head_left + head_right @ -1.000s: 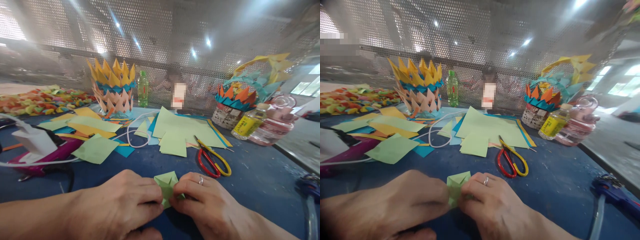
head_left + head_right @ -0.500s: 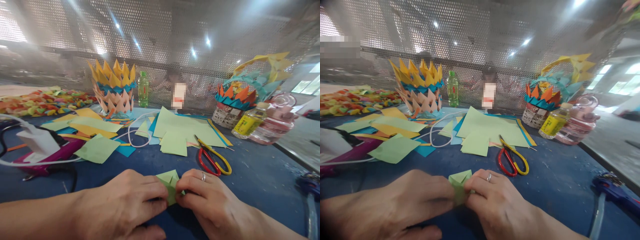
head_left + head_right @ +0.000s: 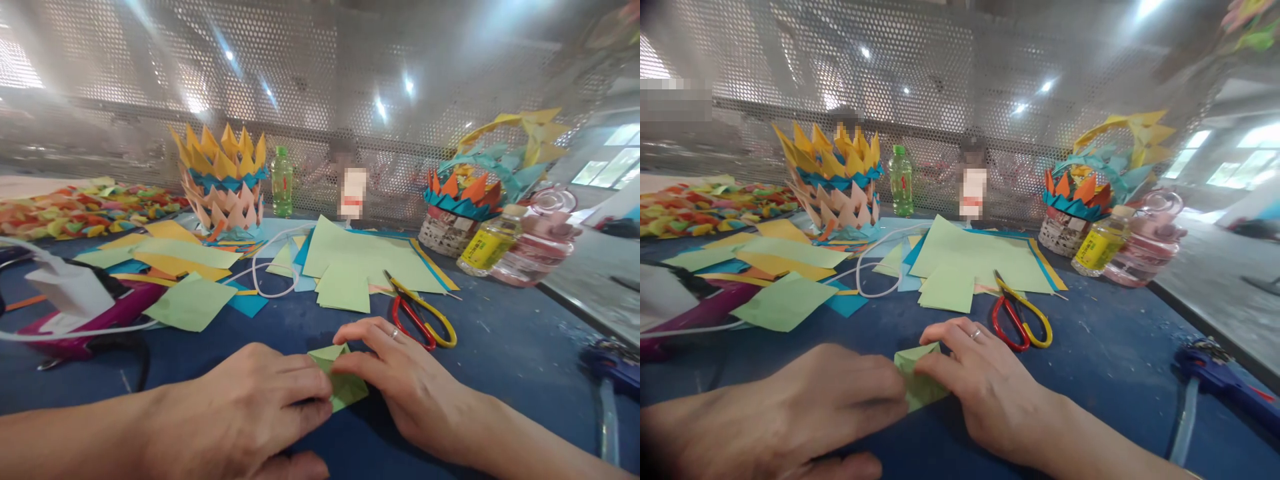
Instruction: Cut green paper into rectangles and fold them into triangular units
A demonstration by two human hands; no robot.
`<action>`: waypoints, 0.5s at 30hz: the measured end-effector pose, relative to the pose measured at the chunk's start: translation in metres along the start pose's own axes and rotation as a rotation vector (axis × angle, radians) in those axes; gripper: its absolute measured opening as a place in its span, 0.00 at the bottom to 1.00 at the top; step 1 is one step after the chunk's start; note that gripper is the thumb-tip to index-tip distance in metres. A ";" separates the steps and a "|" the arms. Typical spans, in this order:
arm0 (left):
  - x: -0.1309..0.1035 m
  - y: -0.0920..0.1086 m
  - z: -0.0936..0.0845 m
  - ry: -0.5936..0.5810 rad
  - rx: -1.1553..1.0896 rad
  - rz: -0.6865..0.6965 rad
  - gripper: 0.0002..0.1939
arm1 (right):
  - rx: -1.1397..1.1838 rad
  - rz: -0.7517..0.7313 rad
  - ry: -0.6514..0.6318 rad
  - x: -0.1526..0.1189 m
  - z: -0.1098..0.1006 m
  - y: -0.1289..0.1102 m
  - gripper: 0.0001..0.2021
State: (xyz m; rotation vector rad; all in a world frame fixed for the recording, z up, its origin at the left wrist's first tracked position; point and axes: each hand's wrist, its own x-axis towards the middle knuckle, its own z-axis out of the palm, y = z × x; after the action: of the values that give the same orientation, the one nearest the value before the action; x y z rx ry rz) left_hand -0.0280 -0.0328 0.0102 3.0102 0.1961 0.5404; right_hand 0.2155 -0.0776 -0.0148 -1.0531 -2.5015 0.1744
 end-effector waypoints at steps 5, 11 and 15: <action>-0.002 0.003 0.000 0.027 0.012 0.003 0.17 | 0.014 -0.043 0.107 0.001 0.002 0.004 0.16; 0.001 0.000 0.000 0.080 0.037 0.002 0.18 | 0.055 -0.046 0.160 -0.002 0.004 0.008 0.11; 0.003 0.000 0.000 0.107 0.097 0.019 0.10 | 0.068 -0.043 0.172 -0.002 0.003 0.003 0.11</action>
State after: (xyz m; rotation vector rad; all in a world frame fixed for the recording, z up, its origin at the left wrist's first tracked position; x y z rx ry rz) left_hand -0.0252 -0.0328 0.0111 3.0820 0.2066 0.7141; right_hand 0.2174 -0.0765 -0.0193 -0.9443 -2.3452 0.1484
